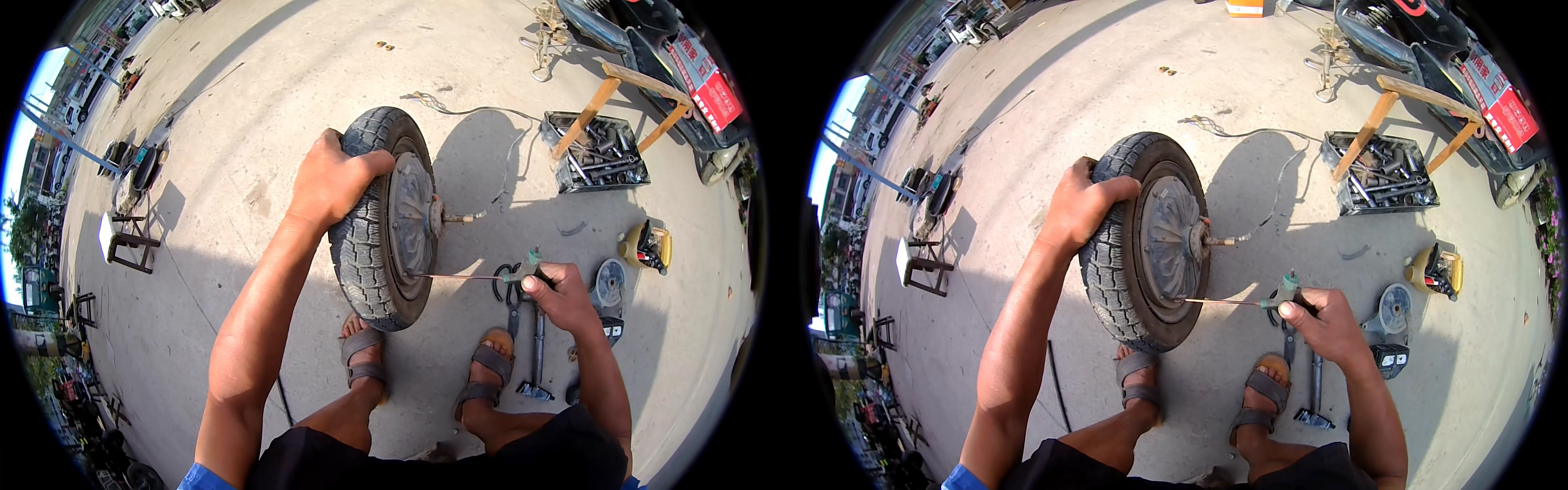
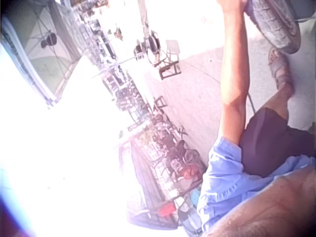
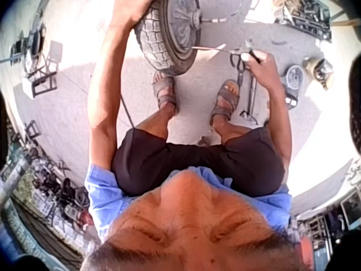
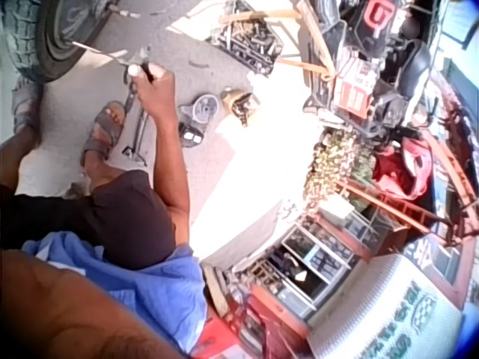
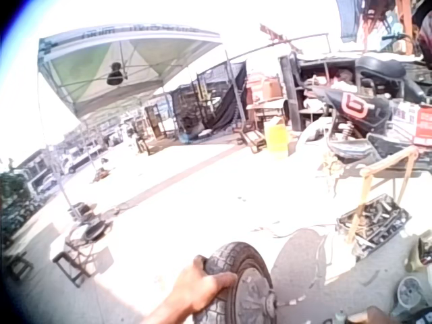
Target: The person holds a motorcycle tire and uses a screwdriver to pry and adjust the tire bead around the rim. The person rotates the tire and repeatedly works the bead into place, then sits on the ground to continue the adjustment.
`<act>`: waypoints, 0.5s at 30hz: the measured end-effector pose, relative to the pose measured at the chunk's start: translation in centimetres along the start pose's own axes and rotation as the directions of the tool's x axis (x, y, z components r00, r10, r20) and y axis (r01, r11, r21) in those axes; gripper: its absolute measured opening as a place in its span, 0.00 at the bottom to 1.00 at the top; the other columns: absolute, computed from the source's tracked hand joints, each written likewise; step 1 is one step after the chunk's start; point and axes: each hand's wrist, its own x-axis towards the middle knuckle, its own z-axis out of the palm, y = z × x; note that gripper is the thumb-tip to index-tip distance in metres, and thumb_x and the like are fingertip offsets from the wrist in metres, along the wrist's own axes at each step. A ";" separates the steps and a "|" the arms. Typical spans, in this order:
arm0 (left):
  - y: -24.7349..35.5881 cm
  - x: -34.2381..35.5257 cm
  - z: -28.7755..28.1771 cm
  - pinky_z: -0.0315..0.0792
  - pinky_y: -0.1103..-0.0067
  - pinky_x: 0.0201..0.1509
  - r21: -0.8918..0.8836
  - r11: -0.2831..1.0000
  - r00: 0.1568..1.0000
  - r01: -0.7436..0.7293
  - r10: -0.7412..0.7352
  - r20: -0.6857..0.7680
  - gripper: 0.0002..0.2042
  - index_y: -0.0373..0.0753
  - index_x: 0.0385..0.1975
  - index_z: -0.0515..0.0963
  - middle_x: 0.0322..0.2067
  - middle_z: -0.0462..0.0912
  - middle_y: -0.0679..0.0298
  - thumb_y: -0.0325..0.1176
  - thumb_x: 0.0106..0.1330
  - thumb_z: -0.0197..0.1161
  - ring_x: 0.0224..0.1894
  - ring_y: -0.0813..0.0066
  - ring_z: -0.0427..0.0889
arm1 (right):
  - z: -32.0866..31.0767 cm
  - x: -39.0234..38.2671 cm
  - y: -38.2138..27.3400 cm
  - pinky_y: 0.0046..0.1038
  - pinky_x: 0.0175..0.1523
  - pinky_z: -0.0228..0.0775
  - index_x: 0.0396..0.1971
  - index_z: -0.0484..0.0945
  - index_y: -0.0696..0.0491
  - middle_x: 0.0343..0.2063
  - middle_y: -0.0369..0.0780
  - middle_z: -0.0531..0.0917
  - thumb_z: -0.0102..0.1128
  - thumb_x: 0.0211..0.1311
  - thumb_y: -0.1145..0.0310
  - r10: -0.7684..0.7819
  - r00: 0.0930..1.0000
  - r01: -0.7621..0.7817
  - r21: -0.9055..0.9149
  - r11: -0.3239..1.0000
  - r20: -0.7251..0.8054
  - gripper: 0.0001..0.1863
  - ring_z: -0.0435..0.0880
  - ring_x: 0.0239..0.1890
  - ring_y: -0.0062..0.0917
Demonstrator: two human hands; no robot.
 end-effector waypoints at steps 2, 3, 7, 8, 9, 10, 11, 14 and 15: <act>0.0 -0.1 -0.1 0.79 0.66 0.54 -0.002 1.000 1.000 0.008 -0.008 0.002 0.40 0.17 0.47 0.78 0.41 0.87 0.34 0.54 0.46 0.71 0.46 0.46 0.88 | 0.3 0.1 -1.0 0.27 0.27 0.57 0.20 0.75 0.57 0.17 0.28 0.70 0.64 0.75 0.52 0.033 0.999 -0.033 -0.018 0.999 -0.025 0.27 0.64 0.23 0.12; 0.1 -0.1 -0.1 0.79 0.66 0.54 -0.003 1.000 1.000 0.013 -0.013 0.004 0.40 0.17 0.47 0.78 0.41 0.87 0.34 0.54 0.46 0.71 0.46 0.46 0.88 | 0.5 0.1 -1.4 0.28 0.28 0.56 0.19 0.74 0.57 0.16 0.28 0.69 0.63 0.75 0.52 0.049 0.998 -0.051 -0.027 0.998 -0.038 0.27 0.63 0.23 0.12; 0.5 -0.2 0.0 0.79 0.65 0.54 -0.006 1.000 1.000 0.011 -0.011 -0.002 0.40 0.17 0.47 0.79 0.41 0.87 0.34 0.54 0.46 0.71 0.46 0.46 0.88 | 1.9 0.4 -1.1 0.26 0.23 0.57 0.17 0.74 0.55 0.13 0.29 0.69 0.61 0.73 0.54 0.283 0.952 -0.259 0.188 0.947 -0.113 0.26 0.66 0.17 0.13; 0.4 -0.2 0.0 0.79 0.65 0.54 -0.004 1.000 1.000 0.010 -0.010 -0.001 0.40 0.17 0.47 0.79 0.41 0.87 0.34 0.54 0.46 0.71 0.46 0.46 0.88 | 2.3 0.5 -1.7 0.26 0.21 0.57 0.17 0.74 0.54 0.13 0.29 0.69 0.61 0.73 0.55 0.317 0.941 -0.281 0.247 0.927 -0.117 0.25 0.66 0.15 0.14; 0.2 -0.1 0.0 0.79 0.65 0.55 -0.002 1.000 1.000 0.009 -0.009 0.000 0.40 0.17 0.47 0.79 0.41 0.87 0.34 0.54 0.46 0.71 0.46 0.46 0.88 | 2.6 0.5 -2.1 0.25 0.19 0.56 0.17 0.74 0.53 0.12 0.30 0.70 0.60 0.73 0.55 0.350 0.929 -0.301 0.306 0.903 -0.119 0.24 0.66 0.13 0.15; 0.1 -0.1 0.0 0.79 0.65 0.55 -0.002 1.000 1.000 0.008 -0.008 0.003 0.40 0.17 0.47 0.79 0.41 0.87 0.34 0.54 0.46 0.71 0.46 0.46 0.88 | 2.6 0.5 -2.0 0.25 0.18 0.56 0.17 0.74 0.52 0.12 0.30 0.70 0.61 0.72 0.55 0.359 0.924 -0.304 0.317 0.899 -0.132 0.24 0.66 0.12 0.15; 0.3 -0.1 0.0 0.79 0.65 0.55 0.006 1.000 1.000 0.005 -0.005 -0.002 0.40 0.17 0.47 0.79 0.41 0.87 0.34 0.54 0.46 0.71 0.46 0.46 0.88 | 2.7 0.6 -1.8 0.26 0.18 0.56 0.16 0.74 0.52 0.12 0.30 0.69 0.61 0.71 0.55 0.367 0.919 -0.306 0.328 0.894 -0.144 0.23 0.65 0.12 0.15; 0.7 -0.5 0.1 0.79 0.65 0.55 0.022 1.000 1.000 0.003 -0.003 -0.008 0.40 0.17 0.47 0.78 0.41 0.87 0.34 0.54 0.47 0.71 0.46 0.46 0.88 | 2.7 0.7 -1.8 0.26 0.17 0.56 0.15 0.73 0.51 0.11 0.31 0.68 0.62 0.69 0.55 0.391 0.909 -0.318 0.367 0.874 -0.144 0.23 0.65 0.11 0.15; 0.7 -0.5 0.1 0.79 0.65 0.55 0.023 1.000 1.000 0.005 -0.004 -0.004 0.40 0.17 0.46 0.78 0.41 0.87 0.34 0.54 0.47 0.71 0.46 0.46 0.88 | 2.6 0.8 -1.7 0.26 0.17 0.57 0.15 0.73 0.51 0.11 0.31 0.68 0.62 0.69 0.55 0.398 0.907 -0.322 0.381 0.867 -0.138 0.23 0.64 0.11 0.15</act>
